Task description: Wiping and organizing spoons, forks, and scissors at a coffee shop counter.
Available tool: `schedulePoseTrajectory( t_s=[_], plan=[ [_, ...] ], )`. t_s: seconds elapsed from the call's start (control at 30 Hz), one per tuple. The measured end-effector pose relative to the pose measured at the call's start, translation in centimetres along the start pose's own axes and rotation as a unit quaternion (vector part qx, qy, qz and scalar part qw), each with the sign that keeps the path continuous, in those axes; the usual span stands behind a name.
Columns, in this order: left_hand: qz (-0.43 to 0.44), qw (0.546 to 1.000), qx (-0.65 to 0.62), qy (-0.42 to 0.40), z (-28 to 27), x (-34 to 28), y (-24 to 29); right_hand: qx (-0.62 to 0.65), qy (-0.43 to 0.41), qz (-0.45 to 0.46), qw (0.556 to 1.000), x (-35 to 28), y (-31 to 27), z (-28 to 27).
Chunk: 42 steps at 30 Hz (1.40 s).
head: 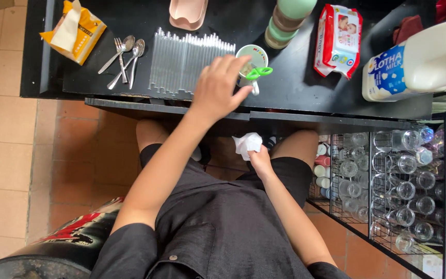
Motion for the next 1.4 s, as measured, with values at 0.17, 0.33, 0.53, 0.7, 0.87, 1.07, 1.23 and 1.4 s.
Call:
schedulePoseTrajectory(
  t_s=[0.17, 0.33, 0.53, 0.7, 0.87, 1.07, 1.23, 1.4],
  plan=[
    [0.008, 0.998, 0.060, -0.005, 5.0, 1.3, -0.8, -0.007, 0.013, -0.007, 1.000, -0.3, -0.6, -0.3],
    [0.011, 1.000, 0.026, -0.010, 4.5, 1.2, -1.5, -0.012, -0.002, -0.016, 1.000, -1.0, -1.8, 0.1],
    [-0.122, 0.950, -0.270, 0.102, -0.3, -1.7, -4.0, -0.045, -0.009, -0.022, 0.999, -0.8, -2.1, 0.4],
    [-0.238, 0.792, -0.555, 0.086, 0.1, -9.2, -6.5, -0.049, -0.032, 0.017, 0.998, -1.5, -3.5, 1.4],
    [-0.309, 0.647, -0.692, 0.085, 3.0, -16.5, -6.2, -0.028, -0.048, 0.017, 0.998, -1.2, -2.7, 2.2],
    [-0.406, 0.552, -0.727, 0.048, 9.7, -24.3, -7.5, -0.018, -0.054, -0.003, 0.998, -1.4, -2.8, 2.1],
    [-0.475, 0.583, -0.659, 0.017, 12.3, -27.1, -8.2, -0.041, -0.048, -0.011, 0.998, -1.1, -1.8, 1.7],
    [-0.441, 0.593, -0.671, -0.064, 13.4, -27.1, -7.0, 0.202, -0.046, 0.034, 0.978, 0.1, 0.9, 1.7]
  ],
)
Point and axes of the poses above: each hand's wrist, its own x-axis towards the middle knuckle, its own z-axis out of the palm, y = z × x, the point moved 6 cm from there along x, towards the middle knuckle, and after that the axes turned 3 degrees about -z, right-handed, at the moved point
